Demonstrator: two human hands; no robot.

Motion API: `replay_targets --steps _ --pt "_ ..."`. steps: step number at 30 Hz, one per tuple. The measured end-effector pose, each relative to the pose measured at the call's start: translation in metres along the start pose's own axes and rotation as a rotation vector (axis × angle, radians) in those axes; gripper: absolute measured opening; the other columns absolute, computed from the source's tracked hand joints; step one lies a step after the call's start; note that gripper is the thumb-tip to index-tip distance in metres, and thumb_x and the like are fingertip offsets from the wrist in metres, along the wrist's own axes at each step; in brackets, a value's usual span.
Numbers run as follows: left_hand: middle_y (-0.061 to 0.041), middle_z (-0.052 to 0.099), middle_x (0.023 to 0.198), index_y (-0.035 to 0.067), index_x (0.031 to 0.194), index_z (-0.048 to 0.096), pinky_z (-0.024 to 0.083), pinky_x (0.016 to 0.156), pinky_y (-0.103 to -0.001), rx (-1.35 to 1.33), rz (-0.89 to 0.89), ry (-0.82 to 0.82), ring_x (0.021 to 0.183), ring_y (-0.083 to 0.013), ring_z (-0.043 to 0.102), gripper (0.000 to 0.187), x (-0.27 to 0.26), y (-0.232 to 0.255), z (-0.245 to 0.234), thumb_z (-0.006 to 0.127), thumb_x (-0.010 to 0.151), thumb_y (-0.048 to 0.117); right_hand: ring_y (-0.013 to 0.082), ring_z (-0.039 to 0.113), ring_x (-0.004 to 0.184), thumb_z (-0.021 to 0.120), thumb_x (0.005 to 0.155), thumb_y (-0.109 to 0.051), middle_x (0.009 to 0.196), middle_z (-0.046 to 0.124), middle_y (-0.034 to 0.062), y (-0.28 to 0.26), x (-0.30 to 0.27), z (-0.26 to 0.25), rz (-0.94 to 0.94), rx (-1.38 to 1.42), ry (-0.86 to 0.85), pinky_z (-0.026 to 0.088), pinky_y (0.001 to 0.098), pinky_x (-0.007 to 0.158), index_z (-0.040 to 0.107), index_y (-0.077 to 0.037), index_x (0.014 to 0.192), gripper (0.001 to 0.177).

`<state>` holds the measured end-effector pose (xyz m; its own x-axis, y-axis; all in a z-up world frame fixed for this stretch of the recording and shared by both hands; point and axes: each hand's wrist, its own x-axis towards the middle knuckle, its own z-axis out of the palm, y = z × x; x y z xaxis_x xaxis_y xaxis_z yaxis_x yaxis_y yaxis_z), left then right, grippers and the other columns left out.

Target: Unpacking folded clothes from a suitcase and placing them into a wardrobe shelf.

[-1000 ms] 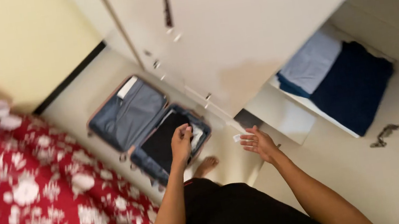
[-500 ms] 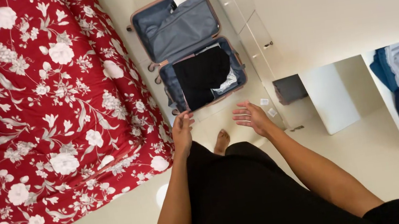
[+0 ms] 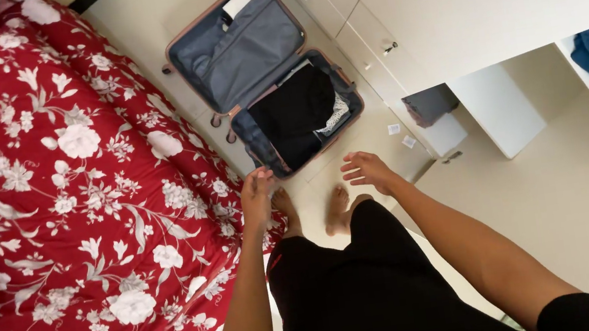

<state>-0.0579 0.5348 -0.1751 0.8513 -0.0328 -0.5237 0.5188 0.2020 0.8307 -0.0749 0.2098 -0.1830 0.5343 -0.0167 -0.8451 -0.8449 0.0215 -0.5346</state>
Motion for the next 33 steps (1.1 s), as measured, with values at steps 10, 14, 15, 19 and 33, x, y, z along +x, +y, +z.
replay_targets --steps 10,14,15,19,33 --pt "-0.008 0.069 0.124 0.006 0.133 0.061 0.049 0.097 -0.034 0.109 -0.075 0.029 0.113 -0.0196 0.064 0.047 0.141 -0.155 0.04 0.056 0.103 0.04 0.0284 0.071 0.106 0.054 0.101 -0.031 0.12 0.07 0.0163 0.064 0.137 -0.049 -0.011 0.071 0.025 0.059 0.0406 0.091 0.056 -0.004 0.129 0.039" --pt "-0.012 0.071 0.119 0.004 0.128 0.066 0.051 0.099 -0.034 0.191 -0.053 0.146 0.112 -0.0233 0.065 0.045 0.228 -0.303 0.048 0.065 0.099 0.038 0.0273 0.07 0.109 0.052 0.102 -0.03 0.122 0.069 0.015 0.123 0.248 -0.071 -0.02 0.122 0.012 0.058 0.0402 0.093 0.055 -0.004 0.13 0.038" --pt "-0.013 0.073 0.118 0.004 0.127 0.067 0.051 0.1 -0.033 0.246 -0.033 0.178 0.112 -0.0242 0.067 0.044 0.257 -0.335 0.05 0.067 0.098 0.038 0.0278 0.07 0.109 0.052 0.102 -0.029 0.122 0.07 0.0156 0.135 0.284 -0.077 -0.029 0.141 0.022 0.059 0.0406 0.093 0.055 -0.003 0.131 0.039" --pt "-0.013 0.069 0.126 0.003 0.131 0.06 0.047 0.104 -0.035 0.336 -0.149 0.223 0.12 -0.0259 0.064 0.05 0.355 -0.446 0.053 0.067 0.096 0.038 0.0287 0.069 0.109 0.058 0.1 -0.028 0.121 0.069 0.0155 0.206 0.433 -0.09 -0.047 0.228 0.097 0.058 0.0419 0.093 0.055 -0.002 0.133 0.042" --pt "-0.034 0.044 0.147 -0.012 0.152 0.024 0.039 0.116 -0.041 0.239 -0.17 0.454 0.138 -0.0414 0.047 0.124 0.531 -0.52 0.063 0.092 0.069 0.051 0.0296 0.067 0.112 0.089 0.072 -0.045 0.128 0.067 0.0104 0.247 0.701 -0.05 -0.191 0.432 0.389 0.056 0.0491 0.09 0.054 -0.008 0.137 0.082"
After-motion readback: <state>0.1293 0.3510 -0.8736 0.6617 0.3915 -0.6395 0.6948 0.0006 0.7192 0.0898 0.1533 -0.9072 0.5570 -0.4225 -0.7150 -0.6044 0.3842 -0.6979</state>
